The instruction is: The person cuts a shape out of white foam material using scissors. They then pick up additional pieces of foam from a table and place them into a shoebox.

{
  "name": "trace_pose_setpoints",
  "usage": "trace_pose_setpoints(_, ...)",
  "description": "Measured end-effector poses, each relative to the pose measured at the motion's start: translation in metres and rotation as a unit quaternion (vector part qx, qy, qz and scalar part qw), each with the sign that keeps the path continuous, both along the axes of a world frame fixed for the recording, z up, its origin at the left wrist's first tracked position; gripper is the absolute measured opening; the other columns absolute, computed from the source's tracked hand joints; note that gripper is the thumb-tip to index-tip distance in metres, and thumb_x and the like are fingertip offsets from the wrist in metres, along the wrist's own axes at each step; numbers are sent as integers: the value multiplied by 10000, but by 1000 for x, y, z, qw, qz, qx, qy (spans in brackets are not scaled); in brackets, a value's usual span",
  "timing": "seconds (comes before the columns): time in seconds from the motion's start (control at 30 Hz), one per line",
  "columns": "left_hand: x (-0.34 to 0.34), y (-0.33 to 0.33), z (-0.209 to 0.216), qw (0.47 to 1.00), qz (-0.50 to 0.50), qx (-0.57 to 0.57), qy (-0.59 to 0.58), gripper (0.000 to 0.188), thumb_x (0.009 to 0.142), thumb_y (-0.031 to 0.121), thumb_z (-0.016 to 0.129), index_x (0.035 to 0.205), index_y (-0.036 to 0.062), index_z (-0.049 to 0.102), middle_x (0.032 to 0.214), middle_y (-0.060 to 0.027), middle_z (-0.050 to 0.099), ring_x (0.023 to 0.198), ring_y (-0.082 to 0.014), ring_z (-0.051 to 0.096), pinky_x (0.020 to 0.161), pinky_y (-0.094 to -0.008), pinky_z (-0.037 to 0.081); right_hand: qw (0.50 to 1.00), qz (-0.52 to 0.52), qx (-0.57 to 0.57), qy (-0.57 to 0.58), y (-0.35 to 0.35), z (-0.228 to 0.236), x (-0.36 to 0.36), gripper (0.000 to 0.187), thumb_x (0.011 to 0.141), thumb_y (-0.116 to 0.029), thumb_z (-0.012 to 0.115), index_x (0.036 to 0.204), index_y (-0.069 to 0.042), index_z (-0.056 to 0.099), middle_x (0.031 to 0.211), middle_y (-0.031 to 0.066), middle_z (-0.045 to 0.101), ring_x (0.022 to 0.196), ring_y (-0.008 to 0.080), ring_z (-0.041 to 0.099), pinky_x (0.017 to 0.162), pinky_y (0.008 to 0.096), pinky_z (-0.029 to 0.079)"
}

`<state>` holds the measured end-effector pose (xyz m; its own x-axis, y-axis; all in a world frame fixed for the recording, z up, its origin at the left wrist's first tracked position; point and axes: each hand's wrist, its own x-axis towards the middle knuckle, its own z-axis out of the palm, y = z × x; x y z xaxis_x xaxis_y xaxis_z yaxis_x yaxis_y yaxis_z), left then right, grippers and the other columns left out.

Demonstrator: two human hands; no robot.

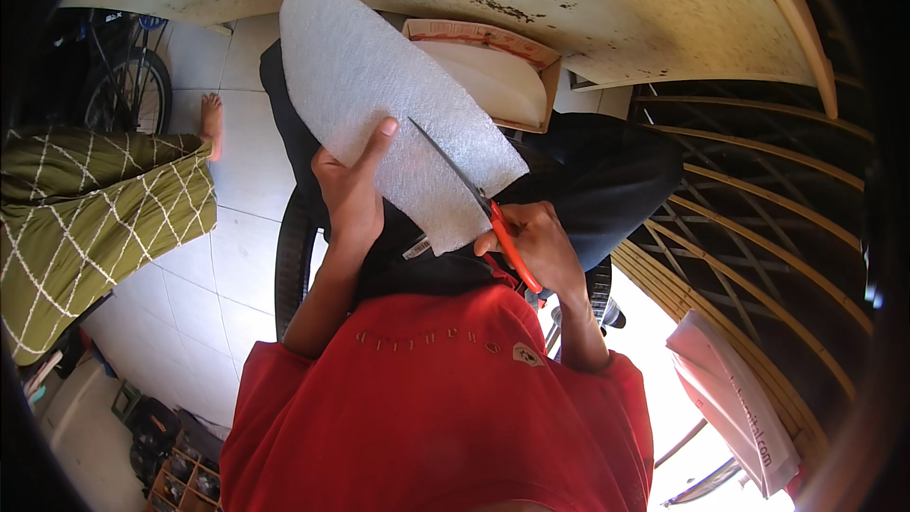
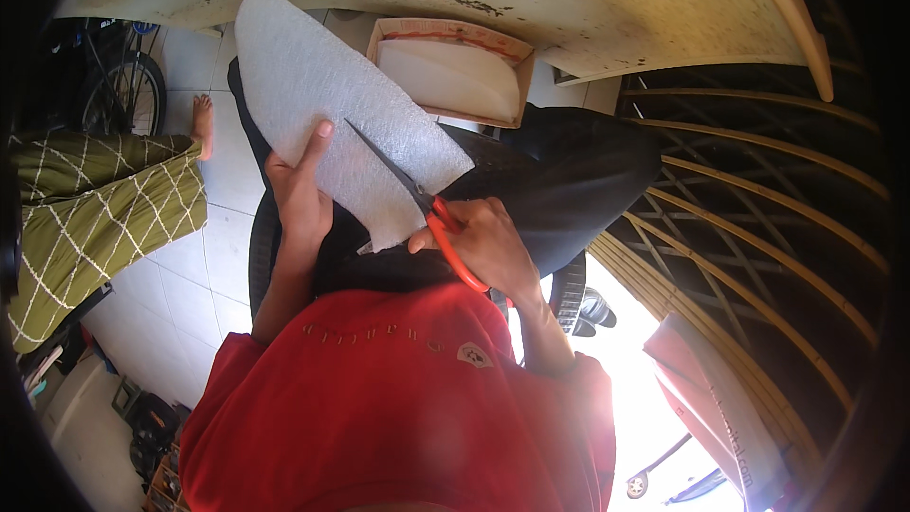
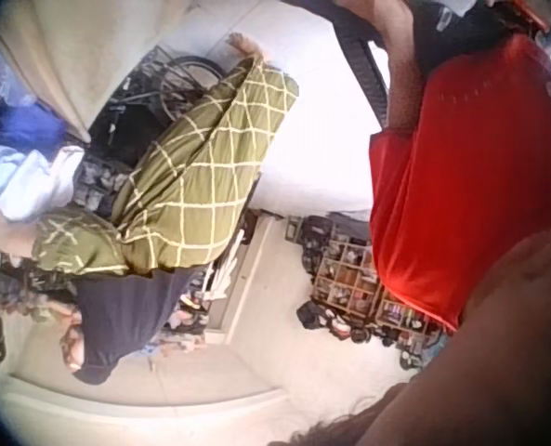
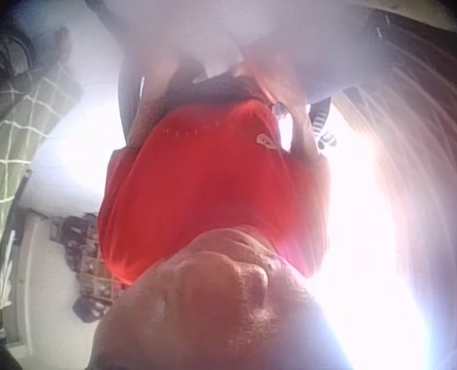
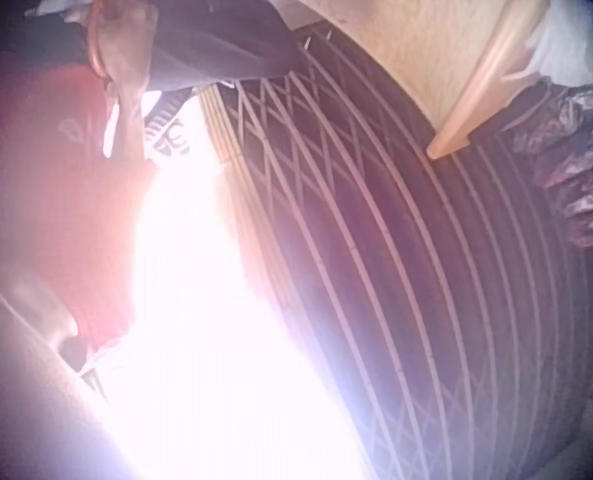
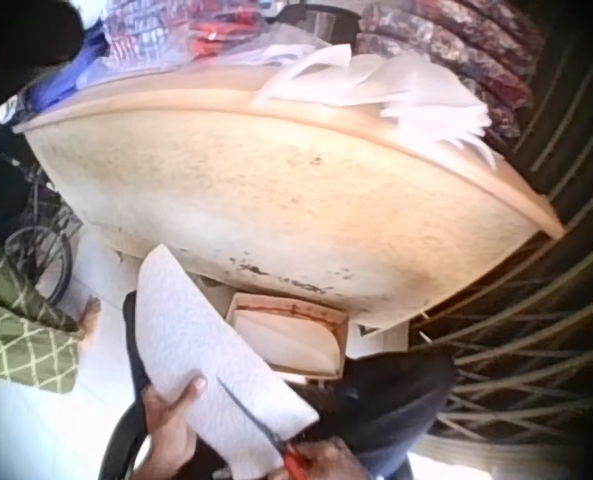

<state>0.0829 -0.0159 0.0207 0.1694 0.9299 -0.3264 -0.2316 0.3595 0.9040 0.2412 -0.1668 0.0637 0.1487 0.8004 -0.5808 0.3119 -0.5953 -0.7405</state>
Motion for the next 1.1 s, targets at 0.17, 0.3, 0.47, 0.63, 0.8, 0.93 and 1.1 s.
trace_pose_setpoints(0.17,2,-1,7,999,-24,37,28,259,761,34,804,978,-40,685,927,-90,696,816,-146,647,767,-279,505,999,22,40,-5,-9,-7,2,466,737,-498,752,767,-39,673,663,147,608,739,346,594,738,434,443)
trace_pose_setpoints(0.3,7,-14,7,997,-52,45,32,247,760,34,805,964,-39,686,909,-86,697,789,-142,646,739,-283,512,998,50,8,42,-4,-1,10,489,753,-518,738,799,-35,675,686,151,622,753,362,601,763,431,454)
trace_pose_setpoints(0.47,9,-19,7,999,-47,22,3,251,767,30,799,976,-38,679,922,-89,695,797,-138,644,739,-279,514,999,36,22,5,0,6,5,456,751,-500,741,802,-50,692,693,151,629,810,352,600,829,441,448)
trace_pose_setpoints(0.63,8,-20,8,998,-51,22,-16,258,771,27,794,990,-35,672,938,-91,691,815,-143,644,757,-279,510,992,-1,119,-42,-6,-1,-4,388,717,-374,773,692,-4,658,553,124,553,548,259,532,619,371,412)
trace_pose_setpoints(0.8,2,-16,3,999,-31,2,-27,272,775,31,793,1006,-38,666,962,-93,687,851,-154,643,796,-293,503,991,-30,127,-23,-5,1,-7,369,687,-290,811,616,25,631,503,121,552,448,194,529,475,333,401)
trace_pose_setpoints(0.93,4,-10,11,1000,0,-14,-21,276,778,39,793,1011,-37,665,970,-91,685,857,-154,642,801,-293,499,995,-24,95,-5,-11,-10,-6,394,704,-338,806,670,20,647,524,113,565,466,202,538,510,336,418)
trace_pose_setpoints(1.1,5,-16,10,999,-47,-2,-13,275,779,38,791,1016,-28,668,978,-90,684,860,-153,640,796,-293,500,989,15,133,-69,-13,-16,-7,484,745,-445,759,673,1,586,536,99,524,534,288,515,691,373,436)
